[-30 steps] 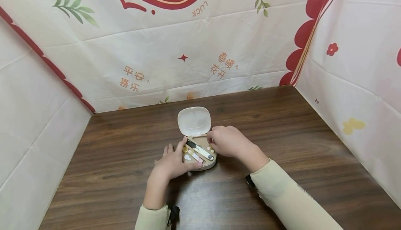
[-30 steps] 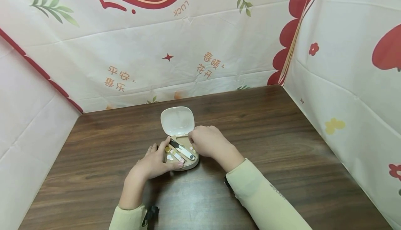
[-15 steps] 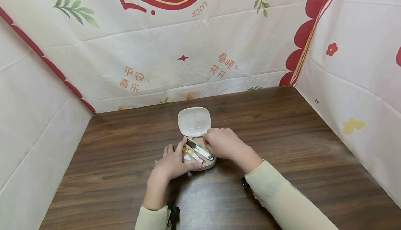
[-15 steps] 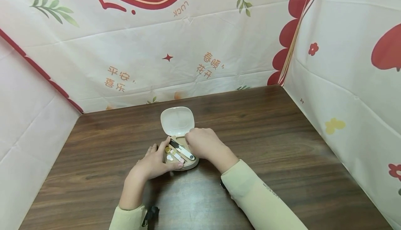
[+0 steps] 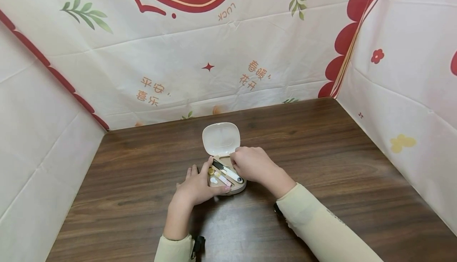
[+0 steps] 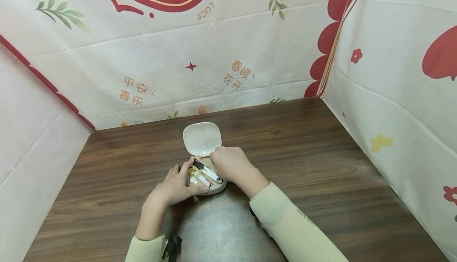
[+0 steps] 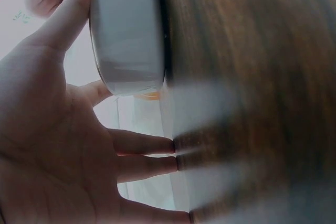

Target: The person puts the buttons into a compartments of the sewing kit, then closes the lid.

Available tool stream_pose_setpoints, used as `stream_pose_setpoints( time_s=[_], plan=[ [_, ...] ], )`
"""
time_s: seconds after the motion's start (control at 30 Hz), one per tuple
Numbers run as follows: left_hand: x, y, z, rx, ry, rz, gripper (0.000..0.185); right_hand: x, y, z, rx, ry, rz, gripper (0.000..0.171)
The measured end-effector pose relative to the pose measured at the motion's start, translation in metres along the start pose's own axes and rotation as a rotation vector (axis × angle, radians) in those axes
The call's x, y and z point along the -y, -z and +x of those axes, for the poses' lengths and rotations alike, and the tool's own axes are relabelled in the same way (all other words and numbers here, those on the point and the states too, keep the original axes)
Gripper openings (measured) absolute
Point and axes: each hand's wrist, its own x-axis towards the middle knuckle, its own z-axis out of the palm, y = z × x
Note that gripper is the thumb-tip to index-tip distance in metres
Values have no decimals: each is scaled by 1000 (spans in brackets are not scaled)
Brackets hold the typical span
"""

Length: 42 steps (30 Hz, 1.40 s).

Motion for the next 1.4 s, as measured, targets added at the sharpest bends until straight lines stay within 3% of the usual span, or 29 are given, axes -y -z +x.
stream_pose_setpoints(
  time_s=[0.6,1.0,1.4],
  plan=[
    [1,-1,0,-6,-2,7,116,-15,14,-8,-27,-20,-10,11],
    [0,0,0,0,-2,3,115,-42,14,-23,25,-80,-21,8],
    [0,1,0,3,2,2,114,-64,9,-31,76,-128,-42,23]
  ],
)
